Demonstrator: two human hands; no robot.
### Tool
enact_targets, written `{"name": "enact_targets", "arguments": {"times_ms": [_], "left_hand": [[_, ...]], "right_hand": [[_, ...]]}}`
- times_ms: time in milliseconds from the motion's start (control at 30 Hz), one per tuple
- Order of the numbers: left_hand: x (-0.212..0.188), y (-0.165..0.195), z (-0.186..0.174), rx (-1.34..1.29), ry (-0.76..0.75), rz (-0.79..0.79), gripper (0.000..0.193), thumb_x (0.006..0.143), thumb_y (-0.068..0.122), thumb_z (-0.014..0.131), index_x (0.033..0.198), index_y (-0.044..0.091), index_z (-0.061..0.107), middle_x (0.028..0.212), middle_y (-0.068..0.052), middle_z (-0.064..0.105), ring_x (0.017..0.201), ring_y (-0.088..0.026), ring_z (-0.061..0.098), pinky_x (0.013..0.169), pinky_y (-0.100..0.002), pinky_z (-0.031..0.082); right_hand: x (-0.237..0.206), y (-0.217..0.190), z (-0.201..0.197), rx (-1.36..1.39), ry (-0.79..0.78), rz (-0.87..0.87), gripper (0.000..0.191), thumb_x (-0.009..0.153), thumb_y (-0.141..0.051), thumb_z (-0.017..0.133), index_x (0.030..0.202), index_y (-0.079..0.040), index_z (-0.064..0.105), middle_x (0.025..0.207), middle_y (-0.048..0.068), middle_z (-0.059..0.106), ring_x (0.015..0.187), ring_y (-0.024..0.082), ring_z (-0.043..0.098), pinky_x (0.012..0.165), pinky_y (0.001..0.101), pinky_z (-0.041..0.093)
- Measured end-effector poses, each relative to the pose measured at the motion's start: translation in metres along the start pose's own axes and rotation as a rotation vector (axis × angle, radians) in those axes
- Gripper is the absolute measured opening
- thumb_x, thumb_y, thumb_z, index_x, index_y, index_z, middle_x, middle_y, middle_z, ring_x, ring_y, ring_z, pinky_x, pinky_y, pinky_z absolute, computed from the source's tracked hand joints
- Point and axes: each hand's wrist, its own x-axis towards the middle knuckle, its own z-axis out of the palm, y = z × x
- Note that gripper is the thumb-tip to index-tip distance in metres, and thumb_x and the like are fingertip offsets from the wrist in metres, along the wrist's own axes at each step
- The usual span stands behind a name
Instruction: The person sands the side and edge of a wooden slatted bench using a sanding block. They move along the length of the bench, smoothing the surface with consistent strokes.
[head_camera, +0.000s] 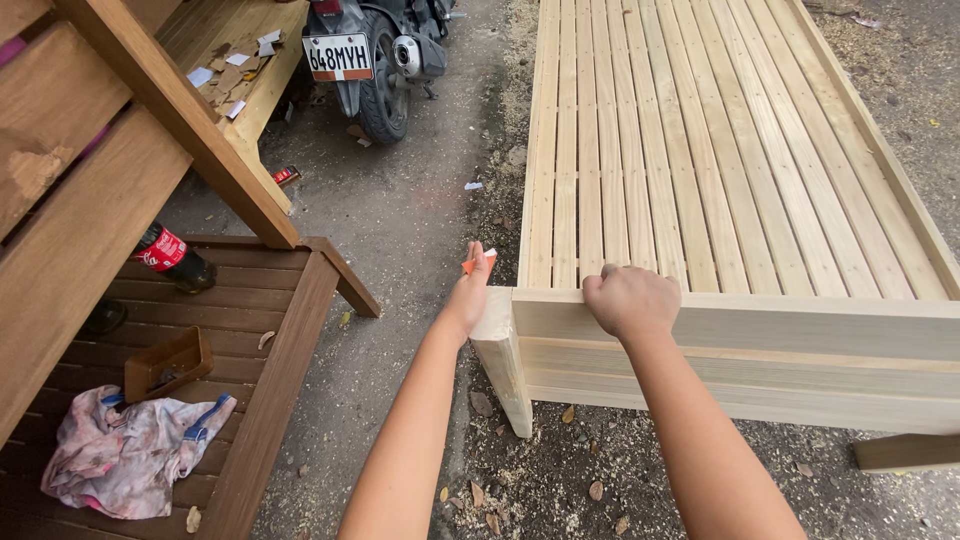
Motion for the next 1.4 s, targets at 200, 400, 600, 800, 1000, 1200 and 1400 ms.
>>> {"name": "enact_targets", "arguments": {"times_ms": [200, 400, 600, 800, 1000, 1200, 1400], "left_hand": [[-0.078, -0.028, 0.003, -0.093, -0.001, 0.024, 0.08, 0.102, 0.059, 0.022, 0.163, 0.01, 0.007, 0.174, -0.003, 0.002, 0.159, -0.019, 0.002, 0.126, -0.033, 0.008], [-0.014, -0.009, 0.002, 0.065, 0.034, 0.036, 0.074, 0.106, 0.056, 0.022, 0.163, 0.01, 0.01, 0.173, -0.007, 0.0, 0.161, -0.021, -0.002, 0.127, -0.034, 0.008], [-0.051, -0.013, 0.008, 0.598, 0.057, 0.052, 0.068, 0.104, 0.049, 0.022, 0.16, 0.012, 0.021, 0.173, -0.007, 0.003, 0.159, -0.026, 0.007, 0.124, -0.039, 0.018], [-0.063, -0.005, 0.011, 1.098, 0.051, 0.198, 0.066, 0.11, 0.045, 0.023, 0.161, 0.003, 0.021, 0.17, -0.018, 0.009, 0.157, -0.039, 0.001, 0.124, -0.051, 0.007], [-0.004, 0.013, 0.032, 1.188, 0.047, 0.05, 0.061, 0.106, 0.042, 0.025, 0.16, 0.013, 0.026, 0.169, -0.006, 0.018, 0.157, -0.035, 0.005, 0.126, -0.048, 0.007], [-0.06, 0.006, 0.031, 1.189, -0.005, 0.189, 0.062, 0.106, 0.042, 0.024, 0.16, 0.011, 0.026, 0.169, -0.006, 0.018, 0.156, -0.029, 0.011, 0.124, -0.05, 0.008], [0.011, 0.026, 0.046, 1.244, -0.019, -0.071, 0.061, 0.108, 0.043, 0.018, 0.16, 0.011, 0.025, 0.169, -0.005, 0.018, 0.157, -0.029, 0.011, 0.126, -0.048, 0.007]], "right_hand": [[-0.001, 0.0, -0.001, -0.012, -0.032, 0.012, 0.043, 0.091, -0.039, 0.042, 0.095, -0.02, 0.081, 0.095, 0.01, 0.077, 0.088, 0.027, 0.073, 0.077, 0.0438, 0.048], [-0.001, 0.0, -0.001, -0.01, -0.035, 0.011, 0.044, 0.091, -0.039, 0.041, 0.097, -0.02, 0.08, 0.094, 0.009, 0.077, 0.089, 0.026, 0.073, 0.077, 0.0441, 0.049], [-0.002, 0.001, -0.001, 0.003, -0.032, 0.001, 0.044, 0.092, -0.038, 0.041, 0.096, -0.019, 0.081, 0.095, 0.01, 0.077, 0.089, 0.028, 0.072, 0.077, 0.0438, 0.049], [0.001, 0.001, -0.002, 0.018, -0.011, -0.001, 0.043, 0.09, -0.039, 0.043, 0.093, -0.019, 0.081, 0.095, 0.01, 0.077, 0.09, 0.026, 0.072, 0.078, 0.044, 0.048], [0.0, 0.004, 0.0, 0.026, -0.004, -0.001, 0.042, 0.091, -0.039, 0.043, 0.093, -0.019, 0.08, 0.093, 0.011, 0.077, 0.089, 0.028, 0.073, 0.076, 0.0454, 0.049], [-0.001, 0.001, -0.002, 0.039, -0.01, -0.016, 0.044, 0.092, -0.039, 0.043, 0.092, -0.018, 0.081, 0.094, 0.011, 0.077, 0.091, 0.028, 0.072, 0.077, 0.0458, 0.05], [0.0, 0.002, -0.005, 0.044, -0.038, 0.003, 0.044, 0.091, -0.039, 0.042, 0.093, -0.018, 0.081, 0.096, 0.01, 0.077, 0.092, 0.027, 0.073, 0.079, 0.0458, 0.05]]}}
